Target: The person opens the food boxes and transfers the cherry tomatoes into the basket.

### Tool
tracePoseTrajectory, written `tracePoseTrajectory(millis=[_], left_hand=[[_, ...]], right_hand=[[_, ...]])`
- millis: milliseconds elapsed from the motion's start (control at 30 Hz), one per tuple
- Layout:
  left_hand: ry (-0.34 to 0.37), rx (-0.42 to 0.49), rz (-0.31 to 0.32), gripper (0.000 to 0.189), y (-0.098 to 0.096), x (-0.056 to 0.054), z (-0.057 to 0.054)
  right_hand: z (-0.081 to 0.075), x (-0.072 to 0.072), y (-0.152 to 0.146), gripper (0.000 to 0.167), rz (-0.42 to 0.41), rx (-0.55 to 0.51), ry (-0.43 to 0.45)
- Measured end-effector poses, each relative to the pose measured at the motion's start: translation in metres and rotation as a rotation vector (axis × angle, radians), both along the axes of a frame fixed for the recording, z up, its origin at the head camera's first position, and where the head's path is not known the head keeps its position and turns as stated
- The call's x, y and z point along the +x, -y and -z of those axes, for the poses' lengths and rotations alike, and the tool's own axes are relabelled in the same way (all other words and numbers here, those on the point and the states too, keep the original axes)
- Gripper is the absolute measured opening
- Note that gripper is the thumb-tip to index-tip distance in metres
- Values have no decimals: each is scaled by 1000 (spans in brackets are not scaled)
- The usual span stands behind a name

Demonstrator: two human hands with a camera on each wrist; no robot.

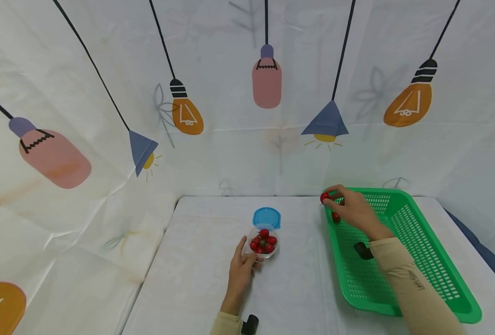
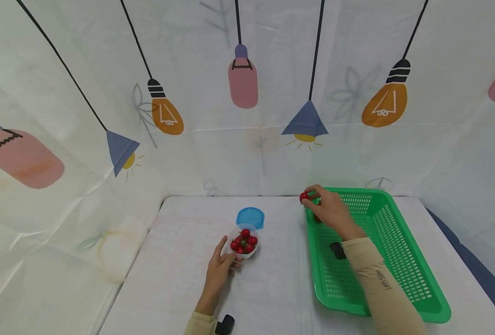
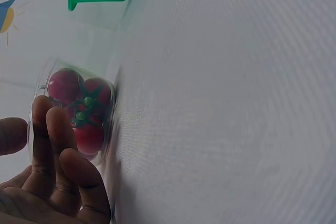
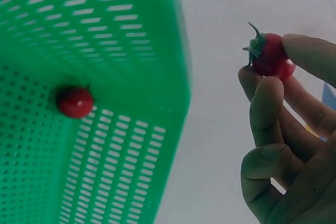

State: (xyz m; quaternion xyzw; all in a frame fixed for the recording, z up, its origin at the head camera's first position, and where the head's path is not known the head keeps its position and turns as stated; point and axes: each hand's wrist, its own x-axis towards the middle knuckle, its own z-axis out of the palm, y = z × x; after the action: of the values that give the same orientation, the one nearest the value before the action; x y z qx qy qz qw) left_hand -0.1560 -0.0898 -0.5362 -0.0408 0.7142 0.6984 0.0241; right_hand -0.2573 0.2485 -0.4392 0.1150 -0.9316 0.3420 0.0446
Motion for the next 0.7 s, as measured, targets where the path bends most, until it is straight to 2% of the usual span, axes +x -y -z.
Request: tracePoseTrajectory(millis=[200,400,700], left_hand=[[9,-13,-2,60,1,0,0],[8,-13,-5,59,1,0,-4],[15,-21,-18,59,-1,-1,3]], right_hand=[[6,-2,-18,41,28,62,8],[15,-6,-36,37,37,132,40],[33,-13,-50,34,26,168,51]])
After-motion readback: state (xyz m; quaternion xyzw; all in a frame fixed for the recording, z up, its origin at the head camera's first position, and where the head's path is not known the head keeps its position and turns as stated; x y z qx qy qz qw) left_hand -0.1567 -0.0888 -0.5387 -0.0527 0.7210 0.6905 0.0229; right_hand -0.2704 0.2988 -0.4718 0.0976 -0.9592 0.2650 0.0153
